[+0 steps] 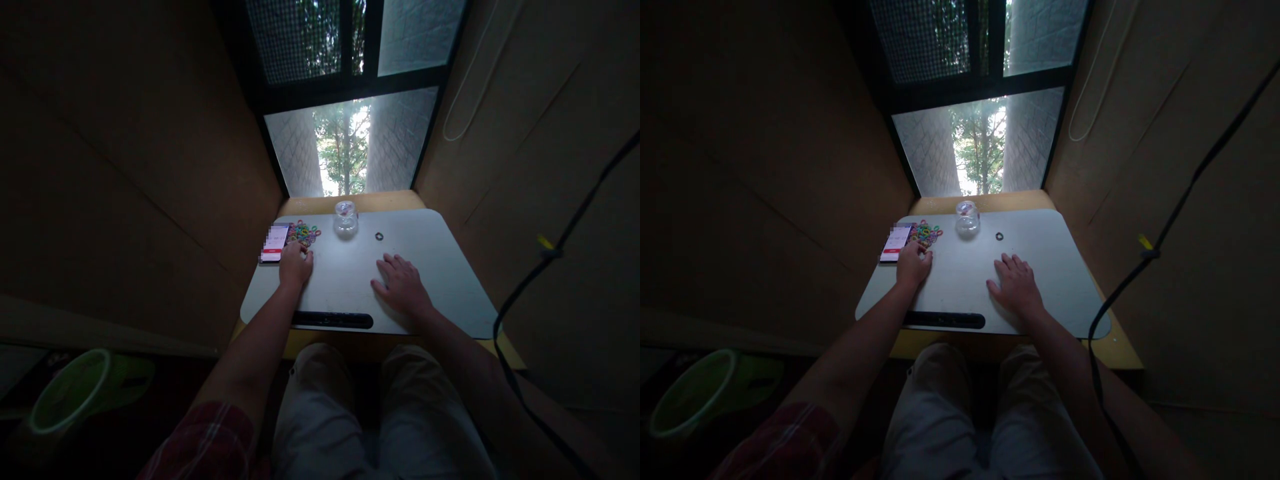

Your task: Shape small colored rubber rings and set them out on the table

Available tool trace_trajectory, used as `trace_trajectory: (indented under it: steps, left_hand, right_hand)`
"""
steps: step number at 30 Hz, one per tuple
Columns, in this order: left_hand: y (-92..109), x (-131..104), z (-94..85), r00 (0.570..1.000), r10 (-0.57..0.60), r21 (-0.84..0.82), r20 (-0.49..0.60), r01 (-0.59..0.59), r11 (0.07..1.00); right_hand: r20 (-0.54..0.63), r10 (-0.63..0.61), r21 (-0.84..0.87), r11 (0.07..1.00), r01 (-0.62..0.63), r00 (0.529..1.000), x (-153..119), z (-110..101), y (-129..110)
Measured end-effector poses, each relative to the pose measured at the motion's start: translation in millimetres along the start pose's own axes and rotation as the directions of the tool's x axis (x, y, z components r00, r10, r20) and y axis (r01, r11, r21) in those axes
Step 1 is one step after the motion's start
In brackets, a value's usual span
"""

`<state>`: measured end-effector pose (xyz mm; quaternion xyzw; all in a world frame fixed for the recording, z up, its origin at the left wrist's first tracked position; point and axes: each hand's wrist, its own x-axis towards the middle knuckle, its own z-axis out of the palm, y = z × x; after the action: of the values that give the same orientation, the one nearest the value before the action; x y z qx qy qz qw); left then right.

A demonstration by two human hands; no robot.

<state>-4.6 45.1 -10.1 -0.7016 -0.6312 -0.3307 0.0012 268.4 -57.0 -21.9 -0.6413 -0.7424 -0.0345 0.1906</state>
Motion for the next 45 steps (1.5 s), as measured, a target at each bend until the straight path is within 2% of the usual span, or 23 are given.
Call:
trace_trajectory:
  steps: [6,11,15,19,22,24,26,30,45]
  left_hand:
    - [4,-1,-4.0,0.994,0.099,-0.008,0.051,-0.099,0.995]
    - [10,-13,-7.0,0.982,0.133,-0.151,0.137,-0.112,0.982]
    - [23,-37,-8.7,0.98,0.032,-0.251,0.198,0.019,0.968]
    - [49,-66,-8.0,0.967,-0.051,-0.407,0.251,0.153,0.901]
    - [73,-83,-6.4,0.963,-0.015,-0.496,0.271,0.153,0.855]
    - [85,-90,-5.8,0.957,0.043,-0.545,0.289,0.128,0.828]
    - [92,-94,-6.0,0.951,0.064,-0.557,0.303,0.122,0.821]
    - [92,-96,-7.6,0.951,0.057,-0.544,0.303,0.123,0.83]
    - [88,-97,-6.9,0.941,0.105,-0.537,0.321,0.09,0.839]
  right_hand:
    - [0.003,0.001,0.01,1.0,-0.001,1.0,0,0,0]
    - [-0.017,0.0,0.033,0.999,0.001,1.0,-1,2,0]
    - [-0.042,-0.01,0.077,0.997,0.013,0.999,0,3,4]
    - [-0.089,-0.051,0.209,0.976,0.069,0.995,0,2,5]
    - [-0.111,-0.09,0.421,0.898,0.129,0.99,-2,1,-8]
    - [-0.093,-0.056,0.601,0.793,0.101,0.994,-5,2,-22]
    - [-0.061,0.006,0.703,0.71,0.039,0.998,-8,2,-35]
    - [-0.064,0.054,0.691,0.723,0.005,0.997,-12,1,-44]
    - [-0.016,0.094,0.688,0.724,-0.057,0.995,-12,2,-37]
